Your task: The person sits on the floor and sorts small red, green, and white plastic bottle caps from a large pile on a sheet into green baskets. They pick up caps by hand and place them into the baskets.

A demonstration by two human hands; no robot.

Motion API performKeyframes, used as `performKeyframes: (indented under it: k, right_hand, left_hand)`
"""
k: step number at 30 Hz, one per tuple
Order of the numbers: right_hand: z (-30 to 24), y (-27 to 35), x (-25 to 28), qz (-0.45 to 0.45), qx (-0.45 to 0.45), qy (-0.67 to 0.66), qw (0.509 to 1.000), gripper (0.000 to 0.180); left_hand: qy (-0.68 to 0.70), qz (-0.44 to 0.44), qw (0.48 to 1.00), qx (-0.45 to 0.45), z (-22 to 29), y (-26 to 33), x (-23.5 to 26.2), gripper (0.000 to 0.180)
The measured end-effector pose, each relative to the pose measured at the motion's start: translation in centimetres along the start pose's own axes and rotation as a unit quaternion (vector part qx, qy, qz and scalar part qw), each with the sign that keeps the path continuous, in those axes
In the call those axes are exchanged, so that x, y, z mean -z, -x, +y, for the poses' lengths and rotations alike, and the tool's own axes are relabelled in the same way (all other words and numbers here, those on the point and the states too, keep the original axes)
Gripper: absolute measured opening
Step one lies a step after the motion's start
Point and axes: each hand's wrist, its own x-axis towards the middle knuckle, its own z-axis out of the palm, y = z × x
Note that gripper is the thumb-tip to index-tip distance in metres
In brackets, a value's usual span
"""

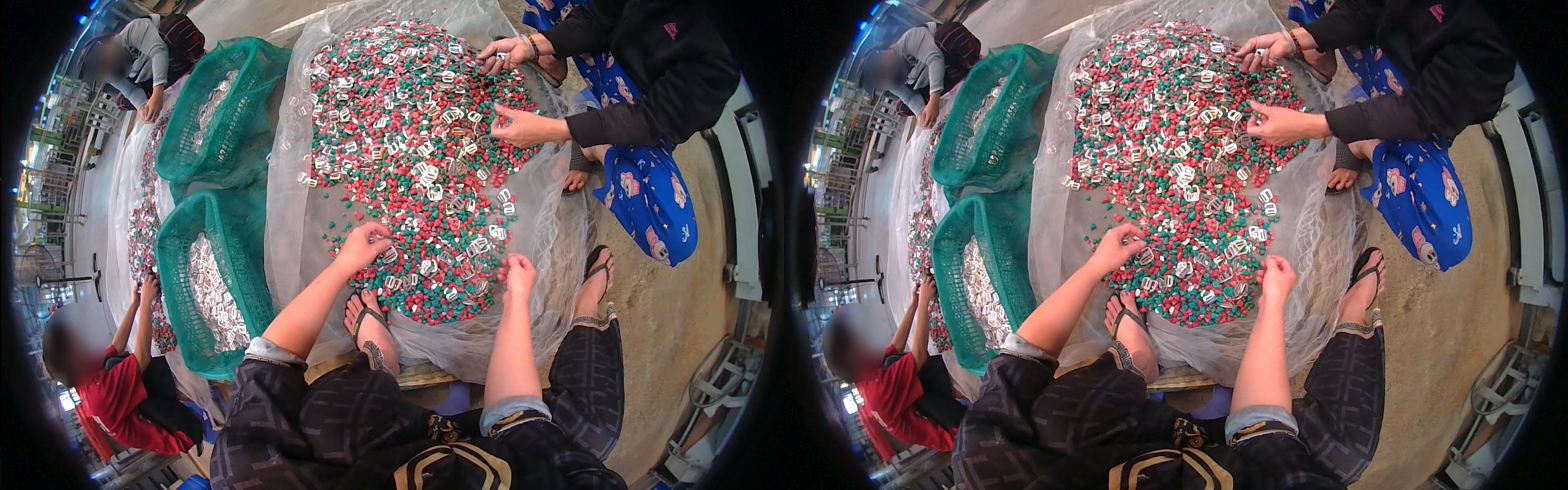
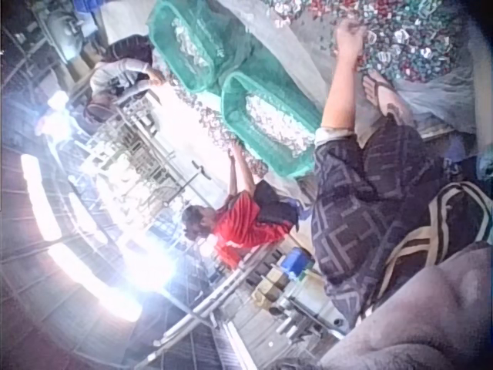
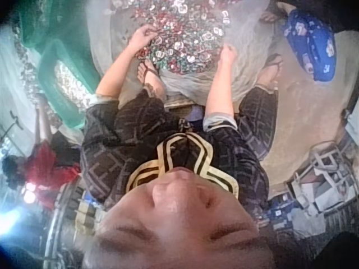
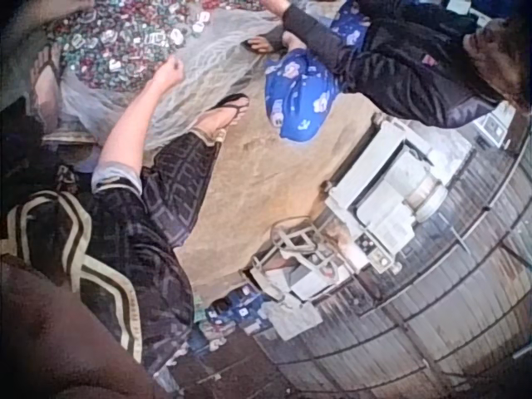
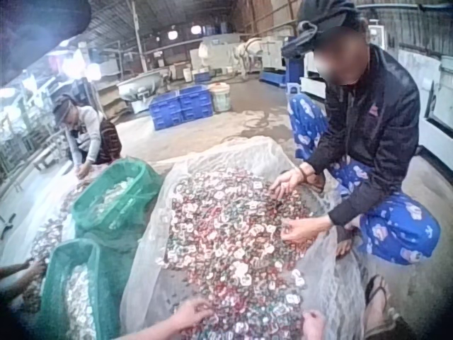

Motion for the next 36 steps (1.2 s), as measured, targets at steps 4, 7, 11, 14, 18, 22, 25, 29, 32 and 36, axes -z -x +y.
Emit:
performKeyframes:
  k: [4, 7, 11, 14, 18, 22, 25, 29, 32, 36]
  right_hand:
    - [0.3, 0.1, -0.4, -0.06, 0.053, 0.103, 0.991, 0.024]
    - [1.3, -0.8, -1.7, -0.078, 0.111, 0.154, 0.979, 0.031]
    - [2.5, -1.5, -2.5, -0.086, 0.15, 0.237, 0.956, 0.034]
    - [3.8, -2.5, -2.4, -0.068, 0.202, 0.287, 0.934, 0.027]
    - [1.9, -0.3, -2.9, -0.106, 0.151, 0.26, 0.948, 0.022]
    - [-2.1, 2.0, -3.9, -0.243, 0.091, 0.191, 0.947, 0.016]
    - [-5.8, 4.7, -5.5, -0.388, 0.089, 0.185, 0.899, 0.013]
    - [-7.4, 5.3, -5.6, -0.443, 0.066, 0.178, 0.876, 0.015]
    - [-8.3, 4.9, -4.0, -0.347, 0.063, 0.316, 0.881, 0.026]
    - [-3.5, 2.2, -0.9, -0.187, 0.094, 0.575, 0.791, 0.032]
  left_hand:
    - [-0.225, -0.03, 0.974, 0.019, 1.3, 1.0, -0.9, 0.034]
    - [-0.145, -0.086, 0.984, 0.066, 1.5, 0.2, -0.1, 0.029]
    - [0.048, -0.136, 0.98, 0.138, 1.2, -0.6, 0.4, 0.015]
    - [0.354, -0.169, 0.903, 0.177, 0.7, -0.4, -0.2, 0.008]
    - [0.416, -0.178, 0.865, 0.215, 3.2, 0.4, -0.3, 0.007]
    - [0.252, -0.182, 0.94, 0.139, 5.9, 0.1, -1.3, 0.015]
    - [0.231, -0.175, 0.957, 0.005, 7.0, -0.3, -3.5, 0.024]
    - [0.202, -0.201, 0.957, 0.055, 7.6, -1.0, -4.5, 0.023]
    - [0.274, -0.219, 0.935, 0.058, 7.3, -1.3, -3.8, 0.017]
    - [0.483, -0.238, 0.835, 0.114, 7.4, -0.9, -2.0, 0.009]
